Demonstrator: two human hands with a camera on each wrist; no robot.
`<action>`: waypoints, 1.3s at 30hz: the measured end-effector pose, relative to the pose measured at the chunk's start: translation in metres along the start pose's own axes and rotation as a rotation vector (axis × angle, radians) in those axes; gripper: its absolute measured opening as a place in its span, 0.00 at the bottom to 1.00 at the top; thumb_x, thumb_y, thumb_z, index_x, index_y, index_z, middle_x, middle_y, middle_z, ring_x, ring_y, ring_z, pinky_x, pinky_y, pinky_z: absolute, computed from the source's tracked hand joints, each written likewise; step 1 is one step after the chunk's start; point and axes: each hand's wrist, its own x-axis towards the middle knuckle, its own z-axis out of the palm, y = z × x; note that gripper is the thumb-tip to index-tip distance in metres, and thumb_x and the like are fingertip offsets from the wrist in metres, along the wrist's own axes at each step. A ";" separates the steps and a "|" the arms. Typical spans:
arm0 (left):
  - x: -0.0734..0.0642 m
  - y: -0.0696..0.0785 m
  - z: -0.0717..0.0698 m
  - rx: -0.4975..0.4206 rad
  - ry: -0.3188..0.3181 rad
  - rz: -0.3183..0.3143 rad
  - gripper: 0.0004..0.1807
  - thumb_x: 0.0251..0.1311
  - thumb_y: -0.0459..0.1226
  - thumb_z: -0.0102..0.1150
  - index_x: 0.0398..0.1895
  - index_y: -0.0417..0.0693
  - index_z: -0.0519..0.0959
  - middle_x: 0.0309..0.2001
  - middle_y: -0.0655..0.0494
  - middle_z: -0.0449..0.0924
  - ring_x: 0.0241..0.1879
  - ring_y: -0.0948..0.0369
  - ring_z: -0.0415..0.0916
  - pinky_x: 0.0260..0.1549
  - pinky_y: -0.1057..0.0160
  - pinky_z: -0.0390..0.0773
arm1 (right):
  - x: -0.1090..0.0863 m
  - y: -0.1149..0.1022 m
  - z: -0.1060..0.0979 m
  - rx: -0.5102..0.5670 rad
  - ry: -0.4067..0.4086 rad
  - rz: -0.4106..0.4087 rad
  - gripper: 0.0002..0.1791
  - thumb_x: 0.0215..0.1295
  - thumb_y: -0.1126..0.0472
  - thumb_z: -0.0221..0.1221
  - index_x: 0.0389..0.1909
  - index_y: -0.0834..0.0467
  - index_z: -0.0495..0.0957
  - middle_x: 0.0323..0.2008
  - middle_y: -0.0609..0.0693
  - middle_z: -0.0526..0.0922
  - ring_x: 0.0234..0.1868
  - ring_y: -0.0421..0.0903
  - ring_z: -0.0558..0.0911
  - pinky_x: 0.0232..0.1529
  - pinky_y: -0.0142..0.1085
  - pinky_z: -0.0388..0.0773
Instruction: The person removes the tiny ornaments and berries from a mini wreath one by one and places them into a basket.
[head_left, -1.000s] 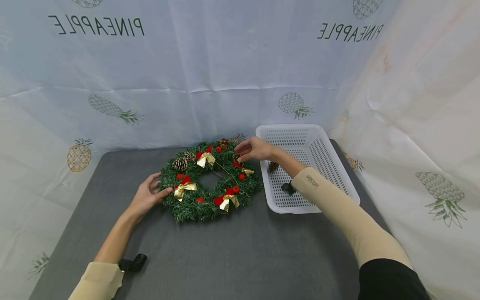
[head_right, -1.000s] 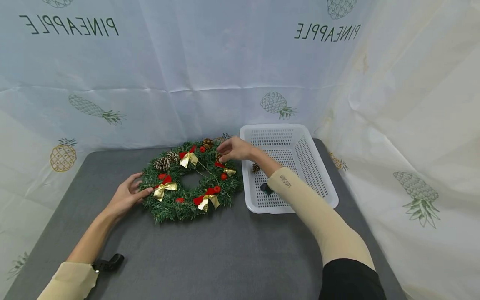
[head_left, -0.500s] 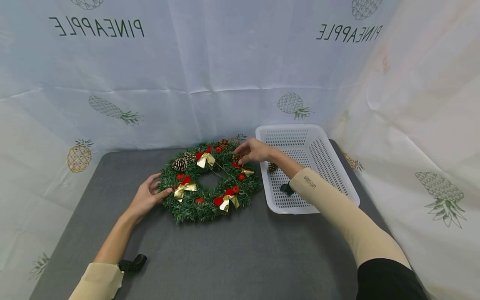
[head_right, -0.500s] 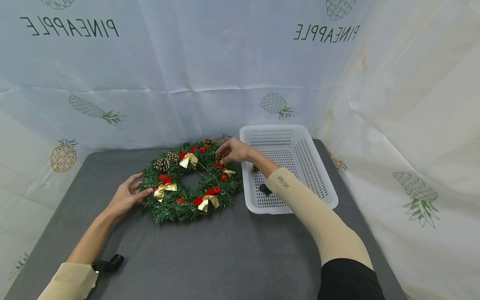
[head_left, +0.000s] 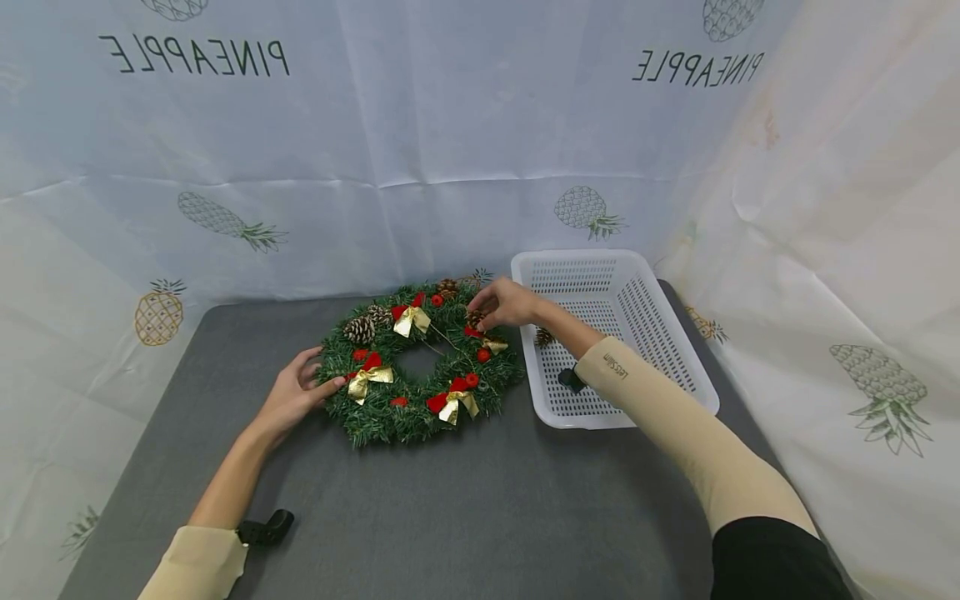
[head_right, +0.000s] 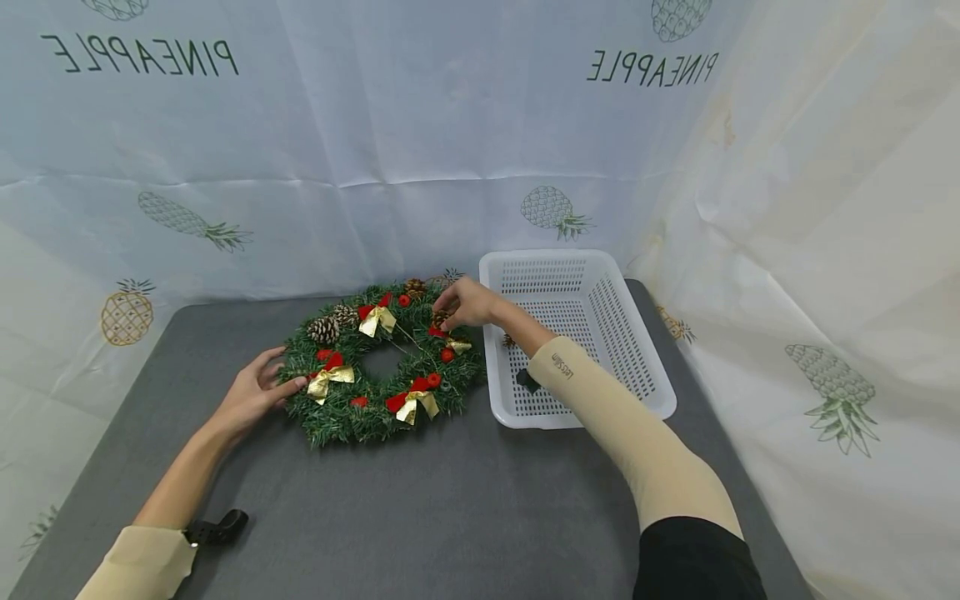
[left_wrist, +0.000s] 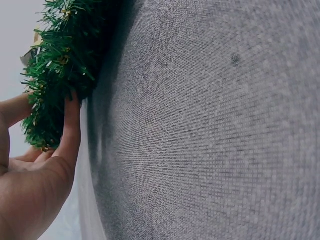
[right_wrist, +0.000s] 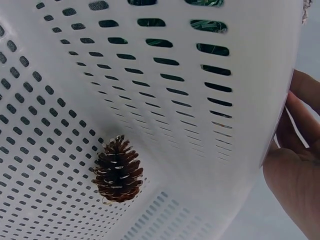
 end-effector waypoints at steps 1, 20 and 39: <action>0.000 0.000 0.000 0.000 0.000 0.000 0.53 0.78 0.44 0.65 0.91 0.43 0.39 0.85 0.21 0.44 0.81 0.25 0.56 0.51 0.58 0.86 | 0.000 0.000 0.000 -0.006 0.003 0.001 0.23 0.73 0.71 0.67 0.67 0.69 0.81 0.69 0.67 0.82 0.69 0.62 0.84 0.67 0.48 0.85; 0.001 -0.002 0.001 -0.003 0.002 0.006 0.53 0.78 0.44 0.65 0.91 0.43 0.40 0.85 0.21 0.44 0.81 0.25 0.56 0.51 0.59 0.86 | -0.001 0.001 -0.001 0.005 0.073 0.001 0.22 0.71 0.70 0.68 0.64 0.67 0.84 0.68 0.66 0.83 0.67 0.62 0.85 0.69 0.50 0.82; -0.001 -0.001 0.000 0.001 0.000 0.008 0.53 0.78 0.45 0.65 0.91 0.43 0.39 0.85 0.21 0.44 0.81 0.25 0.56 0.50 0.61 0.85 | -0.001 -0.004 -0.010 0.108 0.192 -0.004 0.22 0.70 0.70 0.67 0.65 0.66 0.83 0.66 0.65 0.84 0.68 0.63 0.84 0.70 0.52 0.81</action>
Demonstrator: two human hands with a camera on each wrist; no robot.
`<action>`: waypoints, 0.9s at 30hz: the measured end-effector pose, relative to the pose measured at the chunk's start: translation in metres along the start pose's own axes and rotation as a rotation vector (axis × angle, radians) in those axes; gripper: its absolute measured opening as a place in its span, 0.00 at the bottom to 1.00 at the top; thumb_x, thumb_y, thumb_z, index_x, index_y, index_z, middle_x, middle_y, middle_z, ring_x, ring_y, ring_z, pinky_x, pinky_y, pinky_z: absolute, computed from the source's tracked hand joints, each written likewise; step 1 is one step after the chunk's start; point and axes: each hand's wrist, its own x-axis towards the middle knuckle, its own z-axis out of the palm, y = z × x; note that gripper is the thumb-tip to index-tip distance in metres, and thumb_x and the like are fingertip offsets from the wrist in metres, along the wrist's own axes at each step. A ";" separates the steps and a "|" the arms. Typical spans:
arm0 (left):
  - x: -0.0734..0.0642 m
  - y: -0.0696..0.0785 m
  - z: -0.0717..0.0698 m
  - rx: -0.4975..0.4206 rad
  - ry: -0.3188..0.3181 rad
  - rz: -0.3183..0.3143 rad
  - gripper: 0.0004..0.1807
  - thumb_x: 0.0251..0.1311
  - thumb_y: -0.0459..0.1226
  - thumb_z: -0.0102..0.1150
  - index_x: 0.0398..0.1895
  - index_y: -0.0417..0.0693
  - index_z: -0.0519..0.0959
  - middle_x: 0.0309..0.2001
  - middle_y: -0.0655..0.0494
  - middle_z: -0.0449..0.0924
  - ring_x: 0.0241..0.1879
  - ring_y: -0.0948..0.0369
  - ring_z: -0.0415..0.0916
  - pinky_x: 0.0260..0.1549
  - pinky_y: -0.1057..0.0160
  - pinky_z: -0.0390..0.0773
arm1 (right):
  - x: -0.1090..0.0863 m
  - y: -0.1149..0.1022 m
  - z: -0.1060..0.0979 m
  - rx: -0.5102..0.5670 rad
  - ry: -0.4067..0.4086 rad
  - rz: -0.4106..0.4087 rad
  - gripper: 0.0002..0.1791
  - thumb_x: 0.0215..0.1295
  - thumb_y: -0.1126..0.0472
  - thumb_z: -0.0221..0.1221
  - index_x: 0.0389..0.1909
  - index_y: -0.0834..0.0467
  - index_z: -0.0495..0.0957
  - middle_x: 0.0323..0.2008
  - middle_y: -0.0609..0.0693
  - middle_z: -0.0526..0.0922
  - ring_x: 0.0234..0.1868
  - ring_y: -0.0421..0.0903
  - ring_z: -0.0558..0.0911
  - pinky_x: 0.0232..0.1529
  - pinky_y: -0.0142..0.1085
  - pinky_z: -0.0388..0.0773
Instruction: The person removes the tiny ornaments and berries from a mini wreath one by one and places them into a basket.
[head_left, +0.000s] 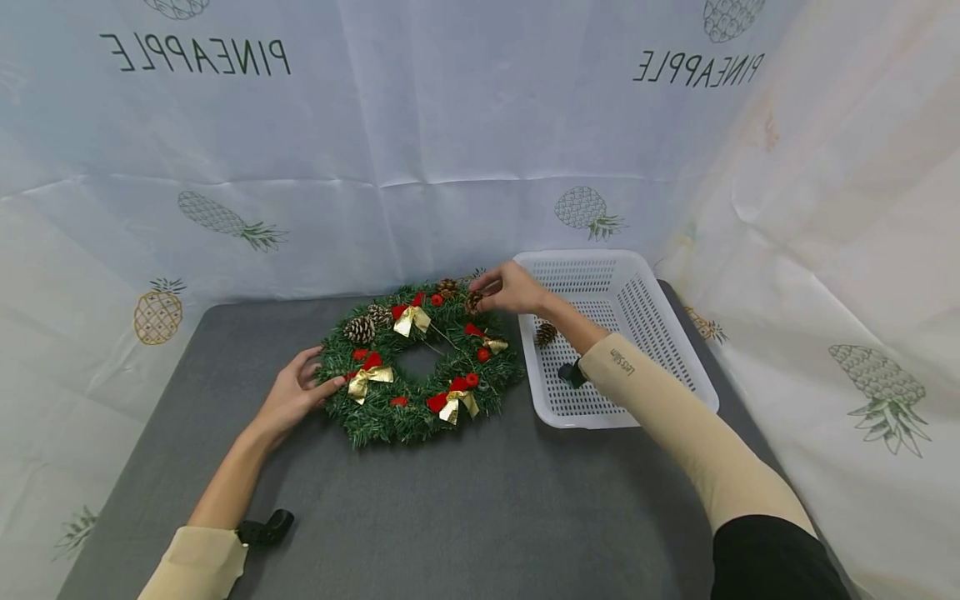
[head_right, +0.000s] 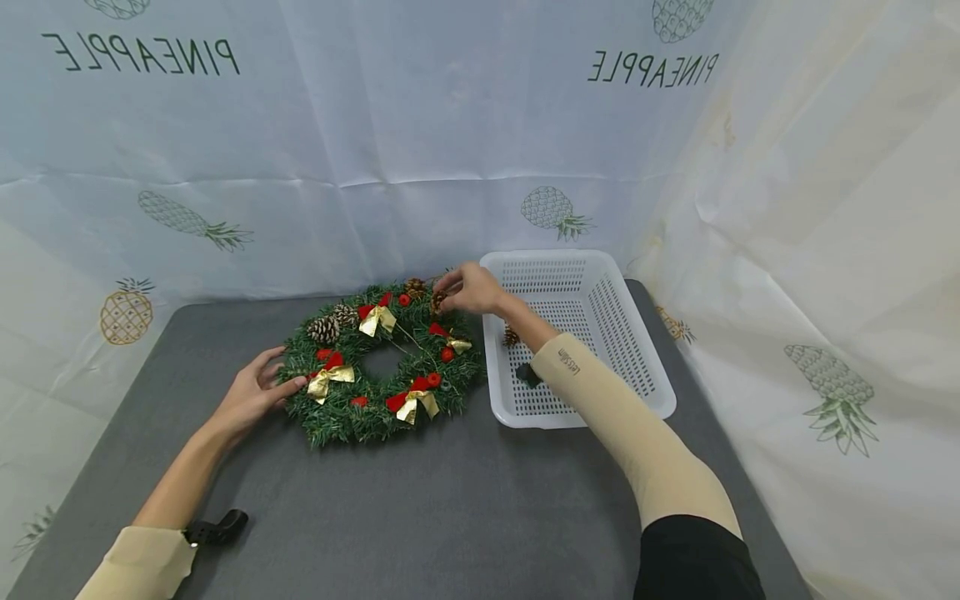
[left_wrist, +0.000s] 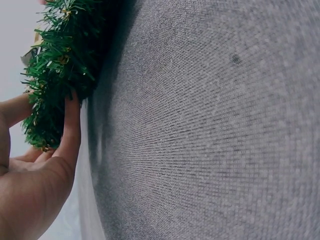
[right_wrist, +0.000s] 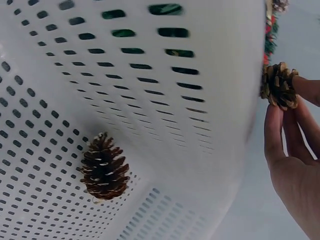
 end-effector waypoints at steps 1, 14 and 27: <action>0.000 0.000 0.000 0.000 0.000 0.001 0.53 0.78 0.45 0.65 0.91 0.43 0.39 0.85 0.21 0.44 0.81 0.25 0.56 0.50 0.61 0.85 | 0.000 -0.001 -0.002 0.005 0.003 -0.004 0.22 0.70 0.70 0.67 0.65 0.67 0.83 0.66 0.65 0.84 0.68 0.63 0.84 0.70 0.52 0.81; 0.000 0.001 0.000 -0.003 0.004 0.004 0.53 0.78 0.45 0.65 0.91 0.43 0.40 0.85 0.22 0.44 0.81 0.26 0.56 0.49 0.63 0.85 | -0.008 -0.006 -0.023 0.053 0.046 -0.040 0.22 0.74 0.68 0.64 0.67 0.66 0.82 0.68 0.66 0.83 0.70 0.63 0.83 0.71 0.54 0.81; 0.000 0.000 0.000 0.000 0.004 0.004 0.53 0.78 0.45 0.65 0.91 0.43 0.40 0.85 0.22 0.45 0.81 0.26 0.57 0.50 0.63 0.85 | -0.020 -0.005 -0.040 0.132 0.073 -0.027 0.24 0.76 0.66 0.64 0.71 0.64 0.79 0.70 0.63 0.82 0.67 0.61 0.85 0.73 0.56 0.78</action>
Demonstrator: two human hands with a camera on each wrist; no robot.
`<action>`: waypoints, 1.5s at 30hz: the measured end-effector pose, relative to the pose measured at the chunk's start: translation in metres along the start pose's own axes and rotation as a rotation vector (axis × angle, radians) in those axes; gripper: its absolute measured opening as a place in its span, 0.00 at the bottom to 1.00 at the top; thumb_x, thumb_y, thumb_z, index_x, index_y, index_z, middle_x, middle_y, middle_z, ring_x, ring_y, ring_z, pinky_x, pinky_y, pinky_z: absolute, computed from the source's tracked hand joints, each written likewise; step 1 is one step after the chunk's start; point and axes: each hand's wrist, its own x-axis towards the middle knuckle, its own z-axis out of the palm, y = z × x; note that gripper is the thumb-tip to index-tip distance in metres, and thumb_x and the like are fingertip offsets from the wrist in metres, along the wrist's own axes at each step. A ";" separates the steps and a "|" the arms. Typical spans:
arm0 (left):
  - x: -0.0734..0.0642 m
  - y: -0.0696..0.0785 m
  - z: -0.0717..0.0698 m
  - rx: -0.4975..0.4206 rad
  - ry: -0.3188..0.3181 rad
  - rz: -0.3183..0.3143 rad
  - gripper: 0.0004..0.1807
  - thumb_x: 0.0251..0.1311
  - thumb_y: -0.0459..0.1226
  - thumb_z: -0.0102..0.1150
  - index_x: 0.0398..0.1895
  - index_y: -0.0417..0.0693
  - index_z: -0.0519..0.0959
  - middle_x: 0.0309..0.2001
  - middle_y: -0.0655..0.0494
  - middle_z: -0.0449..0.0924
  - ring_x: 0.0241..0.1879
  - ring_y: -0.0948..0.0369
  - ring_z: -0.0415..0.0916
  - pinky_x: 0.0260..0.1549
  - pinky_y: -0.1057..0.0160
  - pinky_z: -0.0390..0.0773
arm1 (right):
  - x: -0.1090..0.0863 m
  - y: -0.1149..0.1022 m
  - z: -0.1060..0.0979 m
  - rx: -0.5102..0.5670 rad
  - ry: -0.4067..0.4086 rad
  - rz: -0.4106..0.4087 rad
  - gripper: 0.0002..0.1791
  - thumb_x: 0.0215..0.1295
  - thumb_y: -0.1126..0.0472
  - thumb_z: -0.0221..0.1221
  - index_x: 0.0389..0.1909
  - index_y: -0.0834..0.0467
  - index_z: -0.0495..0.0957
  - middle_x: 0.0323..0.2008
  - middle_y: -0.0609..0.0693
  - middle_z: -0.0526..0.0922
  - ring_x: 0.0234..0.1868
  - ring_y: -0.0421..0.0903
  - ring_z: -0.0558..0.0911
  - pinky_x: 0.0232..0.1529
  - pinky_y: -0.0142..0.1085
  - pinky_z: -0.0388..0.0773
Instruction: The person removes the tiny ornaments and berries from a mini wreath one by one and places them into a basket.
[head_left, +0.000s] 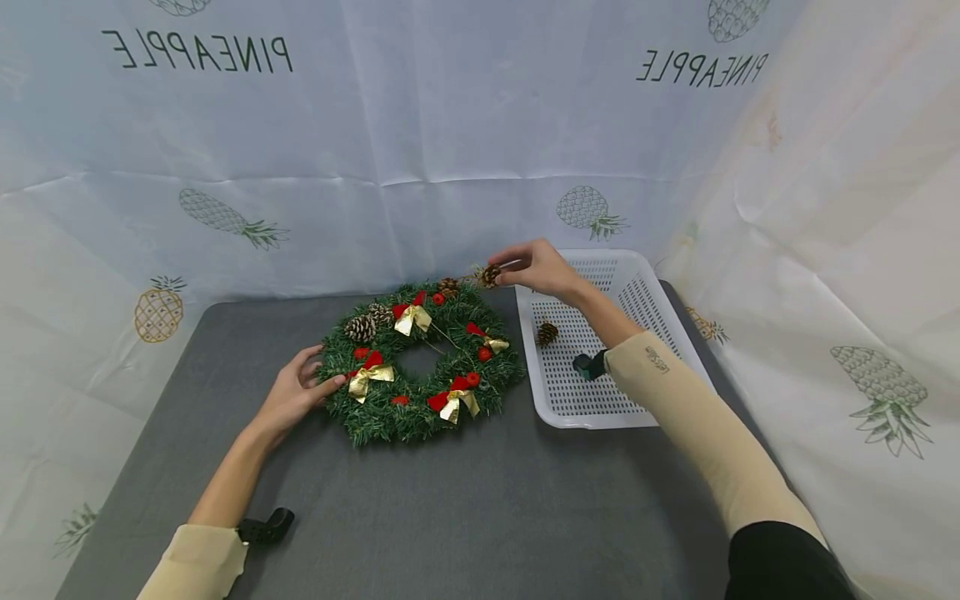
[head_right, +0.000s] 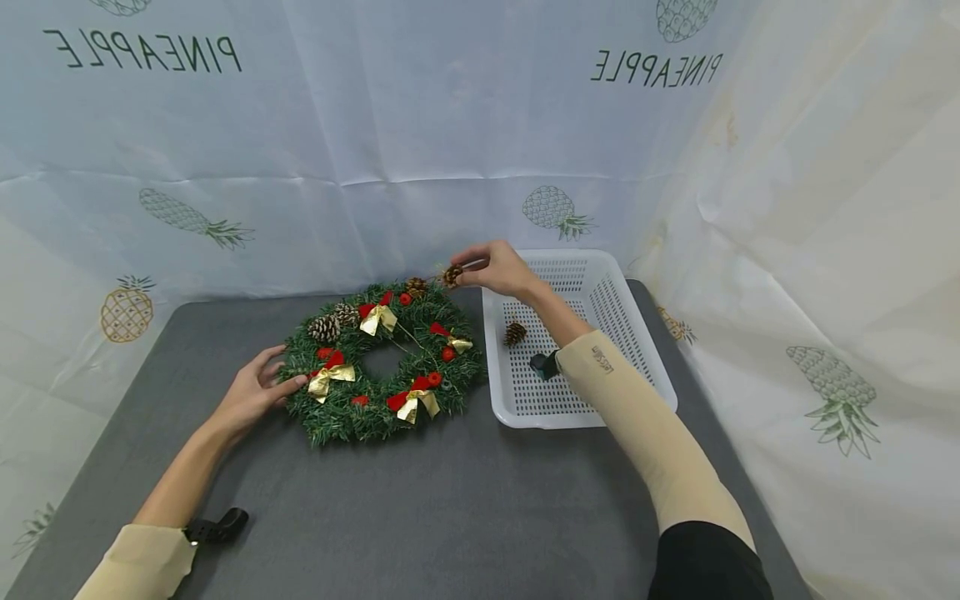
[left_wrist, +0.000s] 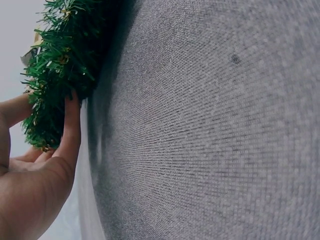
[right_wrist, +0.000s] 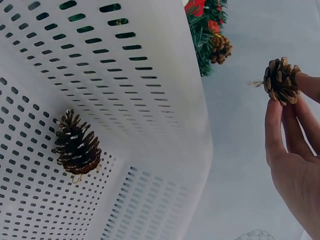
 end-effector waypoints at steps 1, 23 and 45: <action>0.000 0.000 0.000 0.001 0.000 0.000 0.53 0.78 0.45 0.65 0.91 0.43 0.40 0.85 0.21 0.45 0.81 0.26 0.57 0.50 0.62 0.85 | -0.001 0.000 -0.001 0.004 0.002 0.001 0.24 0.76 0.66 0.64 0.71 0.64 0.80 0.70 0.63 0.82 0.67 0.61 0.85 0.73 0.56 0.78; -0.001 0.001 0.000 0.008 0.005 0.006 0.53 0.78 0.46 0.65 0.90 0.42 0.40 0.84 0.21 0.46 0.81 0.25 0.57 0.59 0.45 0.86 | -0.026 0.010 -0.029 0.031 0.068 0.016 0.25 0.76 0.62 0.66 0.72 0.60 0.80 0.70 0.63 0.82 0.71 0.61 0.83 0.77 0.57 0.74; -0.002 0.001 0.000 0.000 -0.004 0.008 0.53 0.79 0.46 0.64 0.91 0.43 0.40 0.85 0.21 0.45 0.81 0.25 0.56 0.59 0.45 0.86 | -0.041 0.029 -0.046 0.017 0.102 0.065 0.25 0.76 0.62 0.67 0.71 0.61 0.80 0.70 0.64 0.82 0.71 0.62 0.82 0.75 0.56 0.75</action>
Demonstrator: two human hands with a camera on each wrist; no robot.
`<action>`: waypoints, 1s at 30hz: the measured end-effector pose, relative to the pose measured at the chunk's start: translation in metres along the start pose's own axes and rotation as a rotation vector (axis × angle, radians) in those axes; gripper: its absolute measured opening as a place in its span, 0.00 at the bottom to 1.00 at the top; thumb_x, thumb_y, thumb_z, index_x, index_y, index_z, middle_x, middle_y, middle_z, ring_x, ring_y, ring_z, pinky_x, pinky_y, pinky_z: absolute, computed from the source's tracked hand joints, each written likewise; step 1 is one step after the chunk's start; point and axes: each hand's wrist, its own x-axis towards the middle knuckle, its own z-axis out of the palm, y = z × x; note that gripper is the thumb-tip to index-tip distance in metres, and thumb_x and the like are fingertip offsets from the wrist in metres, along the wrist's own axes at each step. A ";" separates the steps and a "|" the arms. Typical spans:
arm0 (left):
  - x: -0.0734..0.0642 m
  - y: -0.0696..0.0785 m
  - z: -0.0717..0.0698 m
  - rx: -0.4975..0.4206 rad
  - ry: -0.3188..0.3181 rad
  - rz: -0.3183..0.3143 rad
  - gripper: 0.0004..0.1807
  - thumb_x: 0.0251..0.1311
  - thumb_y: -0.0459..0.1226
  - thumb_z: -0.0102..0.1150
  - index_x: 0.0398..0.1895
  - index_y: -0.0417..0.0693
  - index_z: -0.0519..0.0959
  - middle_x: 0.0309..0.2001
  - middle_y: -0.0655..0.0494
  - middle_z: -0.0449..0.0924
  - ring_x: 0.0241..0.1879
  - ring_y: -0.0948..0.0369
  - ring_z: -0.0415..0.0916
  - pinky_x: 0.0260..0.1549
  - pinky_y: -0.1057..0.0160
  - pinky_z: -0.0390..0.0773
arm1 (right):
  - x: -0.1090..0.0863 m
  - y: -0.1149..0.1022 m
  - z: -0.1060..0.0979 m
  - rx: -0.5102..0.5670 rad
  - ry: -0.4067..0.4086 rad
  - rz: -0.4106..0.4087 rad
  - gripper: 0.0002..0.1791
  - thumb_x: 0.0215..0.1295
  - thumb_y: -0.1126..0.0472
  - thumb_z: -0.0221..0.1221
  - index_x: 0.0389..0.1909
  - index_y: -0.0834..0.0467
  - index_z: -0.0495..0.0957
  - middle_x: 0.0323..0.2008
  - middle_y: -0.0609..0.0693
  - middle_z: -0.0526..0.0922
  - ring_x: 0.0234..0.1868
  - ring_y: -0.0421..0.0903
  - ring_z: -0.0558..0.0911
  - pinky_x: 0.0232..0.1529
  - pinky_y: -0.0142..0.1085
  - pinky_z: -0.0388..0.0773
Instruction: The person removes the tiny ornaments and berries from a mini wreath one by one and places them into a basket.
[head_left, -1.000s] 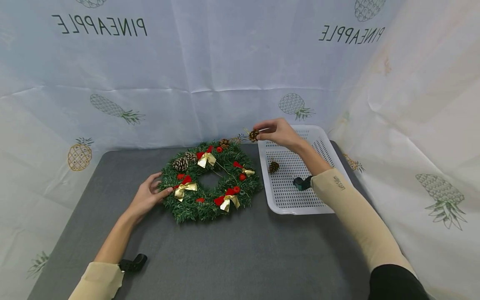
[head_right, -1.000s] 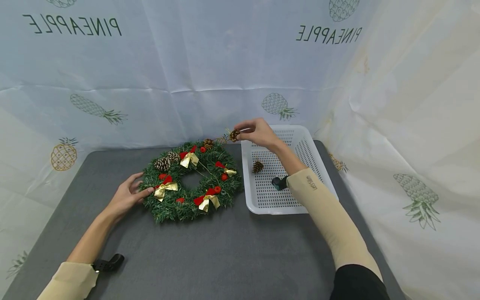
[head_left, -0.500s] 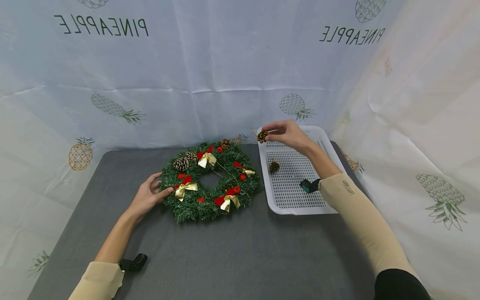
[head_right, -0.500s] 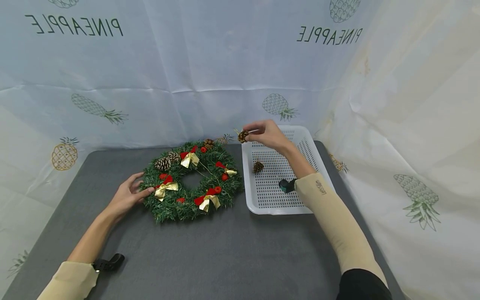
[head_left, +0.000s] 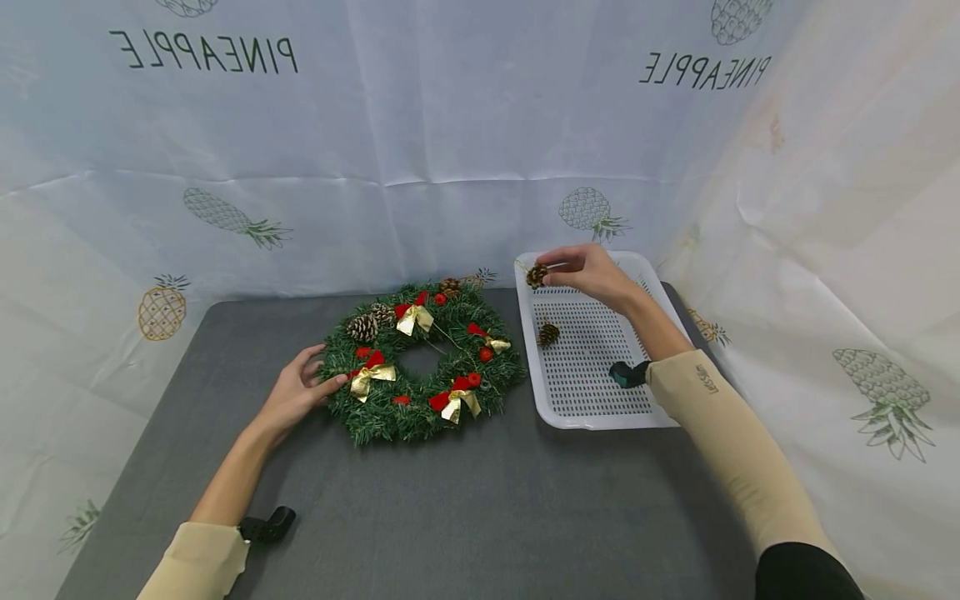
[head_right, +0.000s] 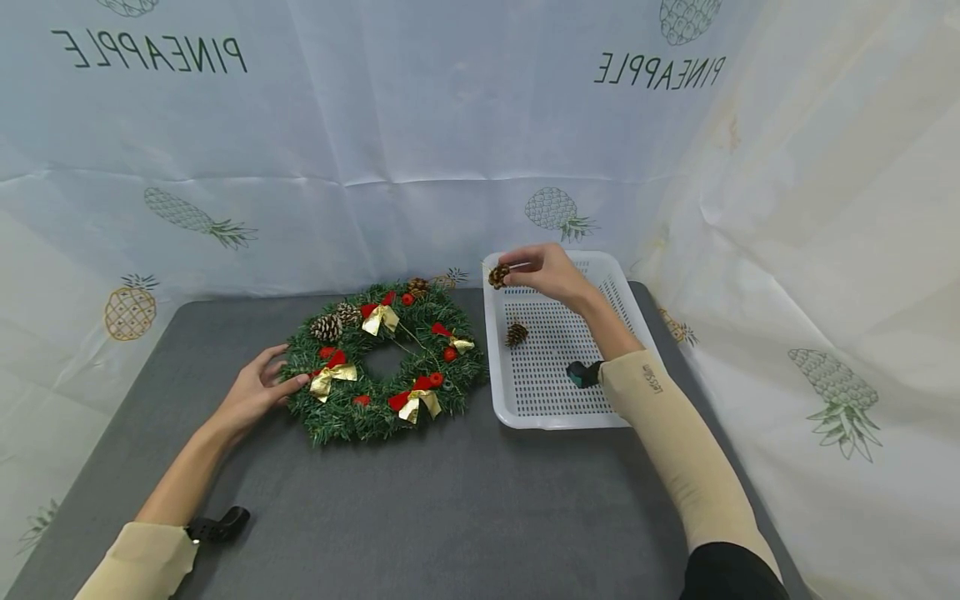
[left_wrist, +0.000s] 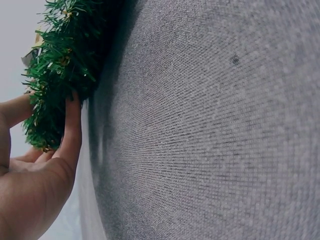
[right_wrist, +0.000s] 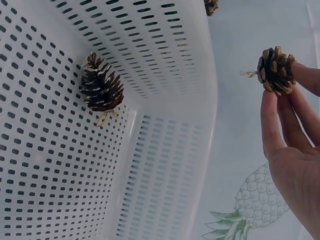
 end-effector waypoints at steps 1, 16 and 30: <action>0.000 0.000 0.000 0.002 0.000 0.000 0.53 0.79 0.46 0.64 0.91 0.43 0.40 0.85 0.21 0.45 0.81 0.25 0.56 0.60 0.43 0.85 | 0.000 0.001 -0.001 0.000 0.000 0.001 0.25 0.76 0.62 0.67 0.71 0.61 0.80 0.70 0.65 0.83 0.71 0.61 0.82 0.75 0.56 0.75; 0.000 0.000 0.000 -0.004 0.000 -0.002 0.52 0.79 0.46 0.64 0.90 0.42 0.40 0.84 0.21 0.45 0.81 0.24 0.55 0.63 0.37 0.83 | 0.000 0.019 -0.009 0.022 -0.002 0.031 0.25 0.77 0.65 0.65 0.72 0.65 0.78 0.74 0.66 0.78 0.74 0.64 0.78 0.78 0.58 0.72; -0.002 0.001 0.000 -0.016 -0.001 0.007 0.52 0.79 0.44 0.64 0.90 0.41 0.40 0.84 0.20 0.45 0.80 0.26 0.59 0.51 0.59 0.87 | 0.003 0.044 -0.012 0.003 -0.004 0.103 0.25 0.77 0.65 0.64 0.72 0.66 0.77 0.72 0.69 0.78 0.71 0.63 0.81 0.79 0.59 0.70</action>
